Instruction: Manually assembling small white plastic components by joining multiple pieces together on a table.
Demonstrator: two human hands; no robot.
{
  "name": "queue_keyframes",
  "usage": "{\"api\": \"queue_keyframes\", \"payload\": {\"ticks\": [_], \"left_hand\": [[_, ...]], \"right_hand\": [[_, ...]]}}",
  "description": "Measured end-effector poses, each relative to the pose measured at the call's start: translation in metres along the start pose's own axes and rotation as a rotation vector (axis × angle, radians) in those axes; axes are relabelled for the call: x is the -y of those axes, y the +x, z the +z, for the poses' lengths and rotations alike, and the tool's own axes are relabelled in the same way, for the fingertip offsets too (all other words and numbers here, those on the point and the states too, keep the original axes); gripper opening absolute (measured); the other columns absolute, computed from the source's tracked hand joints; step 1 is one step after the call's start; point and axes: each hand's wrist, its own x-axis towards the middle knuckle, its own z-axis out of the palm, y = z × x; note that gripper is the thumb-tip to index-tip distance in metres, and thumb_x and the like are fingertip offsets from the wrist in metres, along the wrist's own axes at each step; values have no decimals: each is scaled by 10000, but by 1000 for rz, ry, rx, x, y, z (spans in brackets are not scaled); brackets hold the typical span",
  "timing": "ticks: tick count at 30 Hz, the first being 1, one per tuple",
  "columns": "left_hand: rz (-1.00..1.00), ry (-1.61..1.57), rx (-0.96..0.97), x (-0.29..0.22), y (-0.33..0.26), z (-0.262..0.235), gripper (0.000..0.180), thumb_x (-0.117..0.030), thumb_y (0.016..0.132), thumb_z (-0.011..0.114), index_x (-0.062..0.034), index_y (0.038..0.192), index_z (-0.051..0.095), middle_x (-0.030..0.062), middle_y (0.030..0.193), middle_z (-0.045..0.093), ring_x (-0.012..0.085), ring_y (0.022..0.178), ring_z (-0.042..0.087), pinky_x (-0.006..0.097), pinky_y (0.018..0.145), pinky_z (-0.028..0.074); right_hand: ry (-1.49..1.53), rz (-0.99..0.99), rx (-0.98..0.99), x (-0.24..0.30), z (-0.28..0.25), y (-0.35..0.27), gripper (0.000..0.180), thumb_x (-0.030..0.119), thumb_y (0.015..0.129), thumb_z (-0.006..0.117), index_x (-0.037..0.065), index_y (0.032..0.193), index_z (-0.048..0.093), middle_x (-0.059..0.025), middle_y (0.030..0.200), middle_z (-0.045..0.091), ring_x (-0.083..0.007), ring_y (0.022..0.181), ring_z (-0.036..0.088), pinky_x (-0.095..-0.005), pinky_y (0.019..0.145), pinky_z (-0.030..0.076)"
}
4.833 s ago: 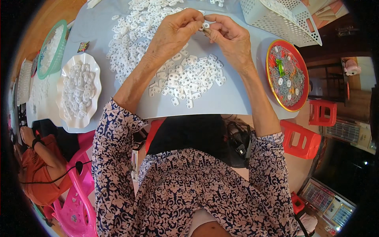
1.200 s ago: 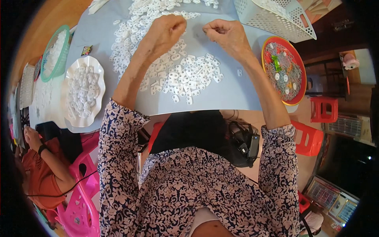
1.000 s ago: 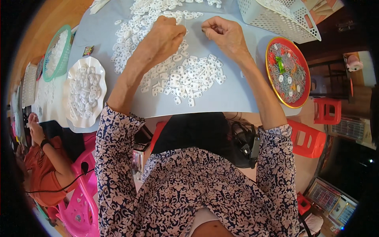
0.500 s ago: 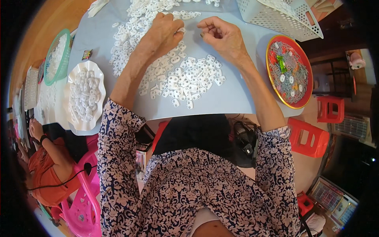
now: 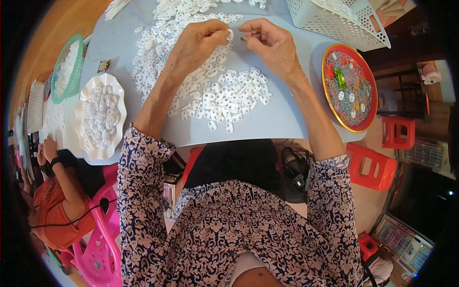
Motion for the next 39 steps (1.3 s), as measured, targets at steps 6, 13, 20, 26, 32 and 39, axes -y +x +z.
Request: {"api": "queue_keyframes", "payload": {"ticks": [6,13,20,26,32,39], "left_hand": [[-33,36,-31,-9,0,-3,163,-132,852,571,12,871,645,73,652,603,103,624,528,277,592,427],[299,732,52,-7,1,2,106,-76,758,578,16,776,629,184,735,573,338,767,534,413,726,463],[287,777,53,-10,4,9,127,-111,769,609,6,813,634,182,828,571,332,860,520,411,772,467],[266,757,174,-13,5,9,153,-99,791,603,-17,919,625,165,890,556,324,919,506,412,810,465],[246,802,187,-9,3,6,145,-78,793,592,-44,929,631,151,926,551,304,935,507,408,821,470],[209,801,204,-16,2,10,154,-77,800,588,-22,936,633,155,933,547,305,940,505,400,826,474]], "right_hand": [[63,-31,-7,0,-2,1,185,1,828,594,13,1010,627,-21,888,641,-67,797,589,-211,753,489],[57,1,-34,4,-3,3,178,15,837,593,21,1011,631,-19,890,641,-66,808,593,-212,758,489],[22,-19,-33,9,-2,2,181,10,823,581,18,996,633,-12,866,637,-62,778,585,-209,730,489],[33,-25,-37,7,-4,3,189,0,816,574,10,996,630,-16,870,647,-60,767,587,-206,727,489],[8,-26,-24,4,-3,3,185,-1,816,571,7,991,629,-21,872,650,-60,766,588,-208,726,491],[16,2,-14,3,-3,3,187,2,815,572,6,992,632,-17,863,645,-60,763,589,-203,716,491]]}}
